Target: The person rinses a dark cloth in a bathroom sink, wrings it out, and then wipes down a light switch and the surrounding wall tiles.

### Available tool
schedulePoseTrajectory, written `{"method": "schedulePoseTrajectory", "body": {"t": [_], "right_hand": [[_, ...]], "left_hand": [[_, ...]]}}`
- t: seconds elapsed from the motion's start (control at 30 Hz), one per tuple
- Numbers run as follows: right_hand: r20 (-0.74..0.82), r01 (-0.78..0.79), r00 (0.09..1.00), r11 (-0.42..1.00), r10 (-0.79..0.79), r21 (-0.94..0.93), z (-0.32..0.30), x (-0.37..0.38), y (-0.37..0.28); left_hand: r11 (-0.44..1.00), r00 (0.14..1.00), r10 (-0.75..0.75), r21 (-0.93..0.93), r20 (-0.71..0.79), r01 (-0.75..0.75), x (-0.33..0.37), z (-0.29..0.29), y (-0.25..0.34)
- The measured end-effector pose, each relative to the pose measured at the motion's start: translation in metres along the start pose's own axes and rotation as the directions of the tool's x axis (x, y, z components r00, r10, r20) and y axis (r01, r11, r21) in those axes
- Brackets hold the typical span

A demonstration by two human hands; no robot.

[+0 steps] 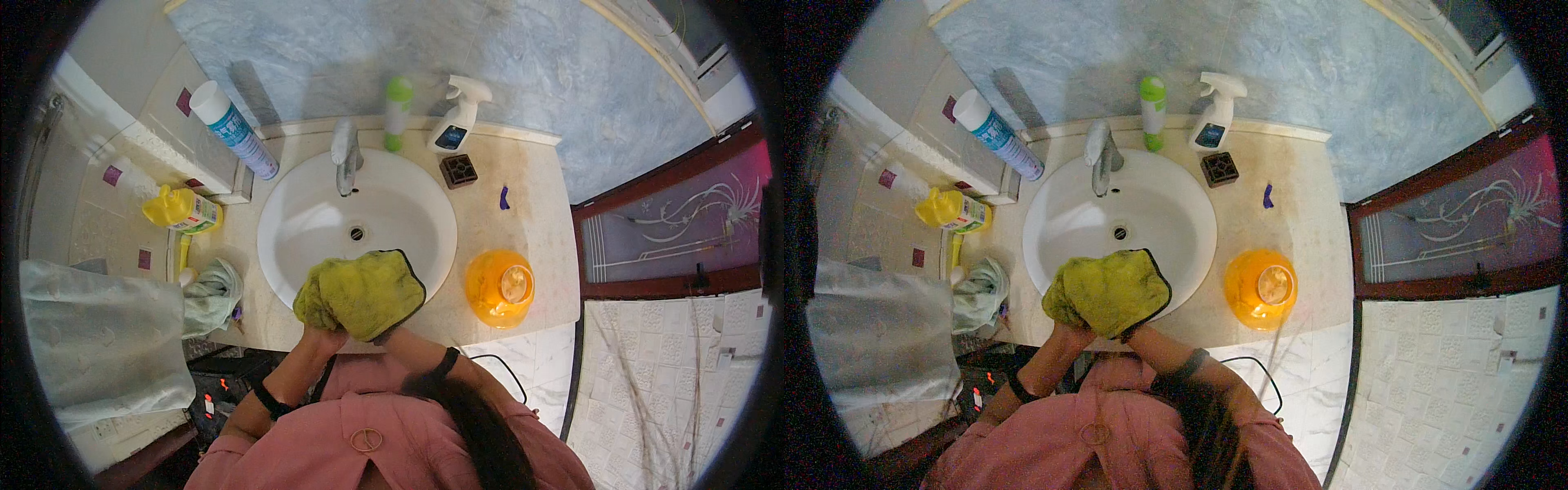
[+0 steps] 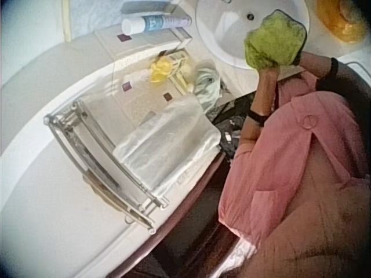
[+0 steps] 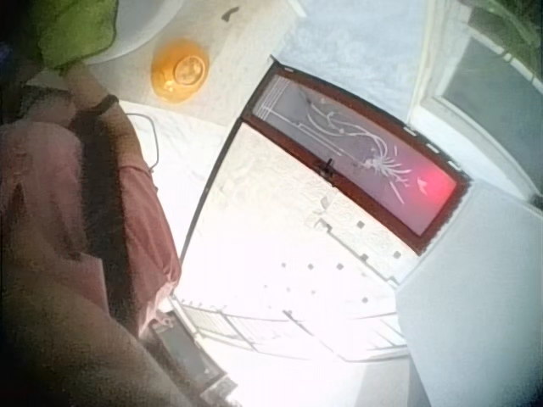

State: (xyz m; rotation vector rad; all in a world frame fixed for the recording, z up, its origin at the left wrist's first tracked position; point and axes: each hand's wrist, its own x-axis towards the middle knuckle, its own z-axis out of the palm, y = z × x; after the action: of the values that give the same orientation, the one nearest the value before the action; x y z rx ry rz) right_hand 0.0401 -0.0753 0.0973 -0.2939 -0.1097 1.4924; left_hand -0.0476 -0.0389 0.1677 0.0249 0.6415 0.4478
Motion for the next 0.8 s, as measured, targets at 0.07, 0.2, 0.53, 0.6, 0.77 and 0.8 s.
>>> {"method": "schedulePoseTrajectory", "body": {"t": [0.07, 0.2, 0.53, 0.6, 0.77, 0.8], "right_hand": [[0.003, -0.014, 1.0, 0.992, 0.014, -0.128, 0.004, 0.0, -0.009], [-0.011, -0.016, 1.0, 0.829, 0.012, -0.559, 0.013, -0.011, -0.054], [-0.002, 0.022, 0.998, 0.348, -0.069, -0.937, 0.039, -0.055, -0.091], [0.005, 0.03, 0.996, 0.284, -0.089, -0.958, 0.043, -0.052, -0.089], [0.026, 0.043, 0.995, 0.193, -0.092, -0.98, 0.049, -0.044, -0.076], [0.021, 0.038, 0.996, 0.192, -0.089, -0.981, 0.048, -0.045, -0.075]], "left_hand": [[1.0, 1.0, -0.008, 0.014, 0.011, 0.008, -0.005, 0.007, 0.003], [0.913, 0.989, 0.038, 0.407, -0.14, 0.023, -0.018, 0.009, 0.016], [0.693, 0.952, 0.3, 0.7, -0.061, -0.173, -0.04, -0.027, 0.062], [0.625, 0.952, 0.307, 0.757, -0.016, -0.189, -0.034, -0.026, 0.053], [0.815, 0.996, 0.025, 0.579, -0.085, 0.029, -0.021, -0.005, 0.025], [0.839, 0.991, 0.002, 0.54, -0.135, 0.072, -0.027, 0.013, 0.019]]}}
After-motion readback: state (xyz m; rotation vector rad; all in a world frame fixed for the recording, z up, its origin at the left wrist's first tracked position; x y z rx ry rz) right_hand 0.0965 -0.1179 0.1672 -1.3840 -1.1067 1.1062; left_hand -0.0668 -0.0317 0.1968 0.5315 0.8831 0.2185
